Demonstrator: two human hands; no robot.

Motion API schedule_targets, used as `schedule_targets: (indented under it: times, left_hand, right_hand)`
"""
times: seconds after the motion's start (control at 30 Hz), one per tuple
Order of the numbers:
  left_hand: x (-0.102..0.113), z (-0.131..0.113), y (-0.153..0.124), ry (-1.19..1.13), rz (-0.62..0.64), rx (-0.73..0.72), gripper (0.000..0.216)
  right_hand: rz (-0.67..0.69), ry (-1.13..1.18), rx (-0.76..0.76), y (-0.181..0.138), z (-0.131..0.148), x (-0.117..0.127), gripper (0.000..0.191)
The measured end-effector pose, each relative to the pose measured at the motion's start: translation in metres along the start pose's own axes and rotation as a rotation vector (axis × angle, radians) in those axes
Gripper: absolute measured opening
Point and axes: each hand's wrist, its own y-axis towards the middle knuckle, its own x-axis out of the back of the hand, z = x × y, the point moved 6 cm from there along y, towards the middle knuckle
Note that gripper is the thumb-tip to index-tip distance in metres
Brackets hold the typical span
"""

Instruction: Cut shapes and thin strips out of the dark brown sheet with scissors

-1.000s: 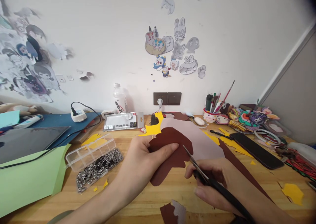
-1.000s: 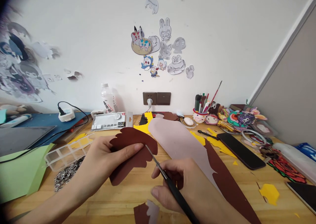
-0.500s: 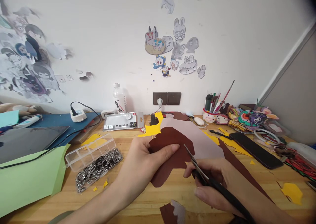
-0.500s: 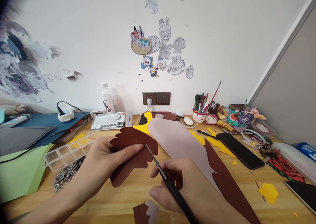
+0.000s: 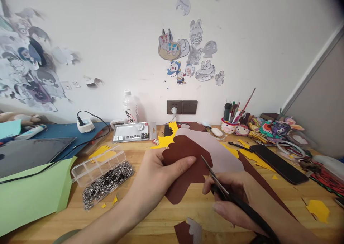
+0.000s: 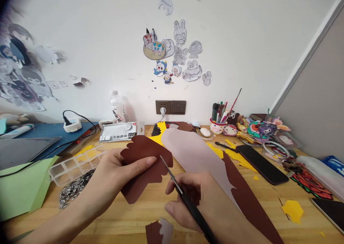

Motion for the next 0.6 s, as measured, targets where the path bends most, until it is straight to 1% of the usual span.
schedule_targets:
  times: [0.2, 0.37, 0.47, 0.6]
  left_hand:
    - [-0.003, 0.004, 0.001, -0.096, 0.034, 0.033, 0.016]
    - [-0.006, 0.009, 0.005, -0.206, 0.068, 0.079, 0.015]
    - [-0.011, 0.01, 0.005, -0.253, 0.122, 0.101, 0.018]
    - [-0.016, 0.012, 0.003, -0.236, 0.206, 0.133, 0.019]
  right_hand:
    - [-0.014, -0.008, 0.018, 0.001, 0.007, 0.002, 0.019]
    - [-0.098, -0.017, 0.031, 0.001, 0.008, 0.007, 0.024]
    - [-0.157, -0.037, 0.07, -0.001, 0.009, 0.009, 0.022]
    - [-0.2, -0.034, 0.131, -0.002, 0.011, 0.01, 0.016]
